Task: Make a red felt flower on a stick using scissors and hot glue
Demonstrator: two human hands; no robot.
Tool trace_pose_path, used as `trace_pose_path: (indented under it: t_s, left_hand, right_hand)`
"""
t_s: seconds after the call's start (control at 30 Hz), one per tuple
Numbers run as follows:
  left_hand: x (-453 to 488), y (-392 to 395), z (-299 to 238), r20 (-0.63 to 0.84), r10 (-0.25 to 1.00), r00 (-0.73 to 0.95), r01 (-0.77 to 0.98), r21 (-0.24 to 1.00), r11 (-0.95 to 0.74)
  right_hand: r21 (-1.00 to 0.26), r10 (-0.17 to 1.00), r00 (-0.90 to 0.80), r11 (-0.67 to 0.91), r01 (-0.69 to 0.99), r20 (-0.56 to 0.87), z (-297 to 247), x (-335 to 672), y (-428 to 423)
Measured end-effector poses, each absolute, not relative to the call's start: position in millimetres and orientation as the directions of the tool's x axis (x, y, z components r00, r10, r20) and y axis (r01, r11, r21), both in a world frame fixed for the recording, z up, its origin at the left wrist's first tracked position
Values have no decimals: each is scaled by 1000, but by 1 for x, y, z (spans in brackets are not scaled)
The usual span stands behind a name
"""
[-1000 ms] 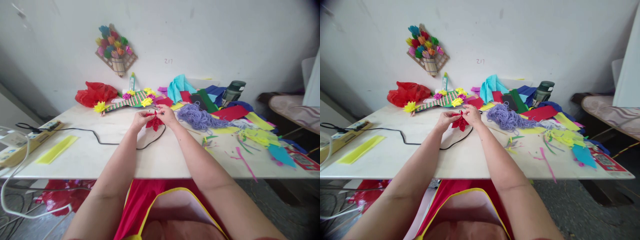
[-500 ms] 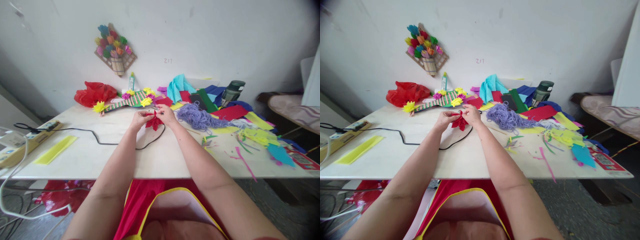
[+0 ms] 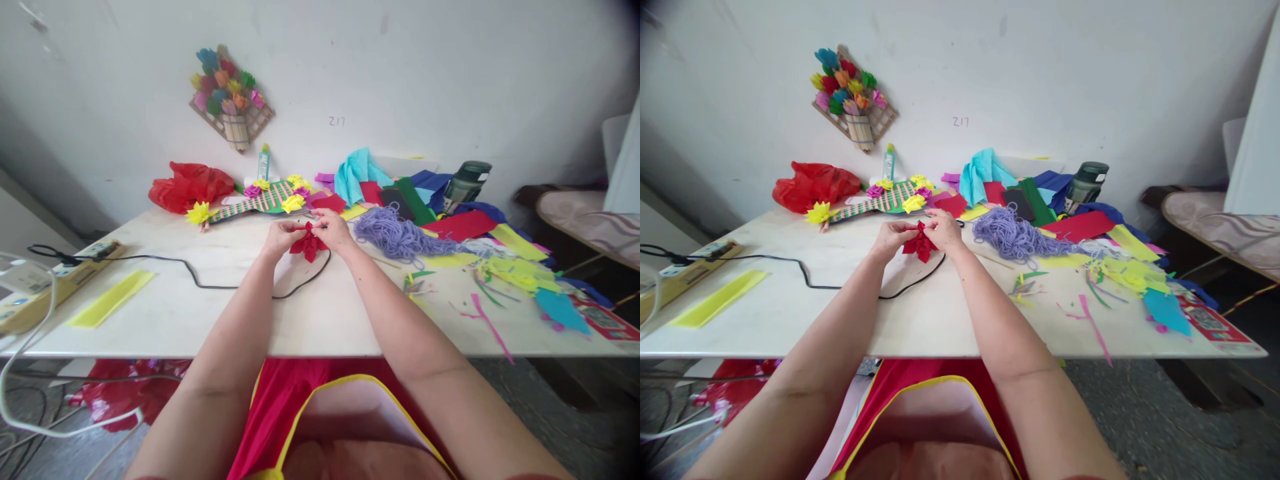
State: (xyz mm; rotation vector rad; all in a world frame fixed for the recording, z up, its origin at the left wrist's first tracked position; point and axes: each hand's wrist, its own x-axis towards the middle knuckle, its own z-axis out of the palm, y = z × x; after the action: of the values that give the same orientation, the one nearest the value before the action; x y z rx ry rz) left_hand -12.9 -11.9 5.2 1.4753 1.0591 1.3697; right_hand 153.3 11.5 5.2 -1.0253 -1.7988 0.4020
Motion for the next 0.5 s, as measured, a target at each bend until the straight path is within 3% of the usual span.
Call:
trace_pose_path:
  t_s: [0.5]
  left_hand:
    - [-14, -12, 7, 204, 979, 28, 53, 977, -205]
  right_hand:
    - [-689, 758, -222, 651, 320, 613, 4, 157, 12]
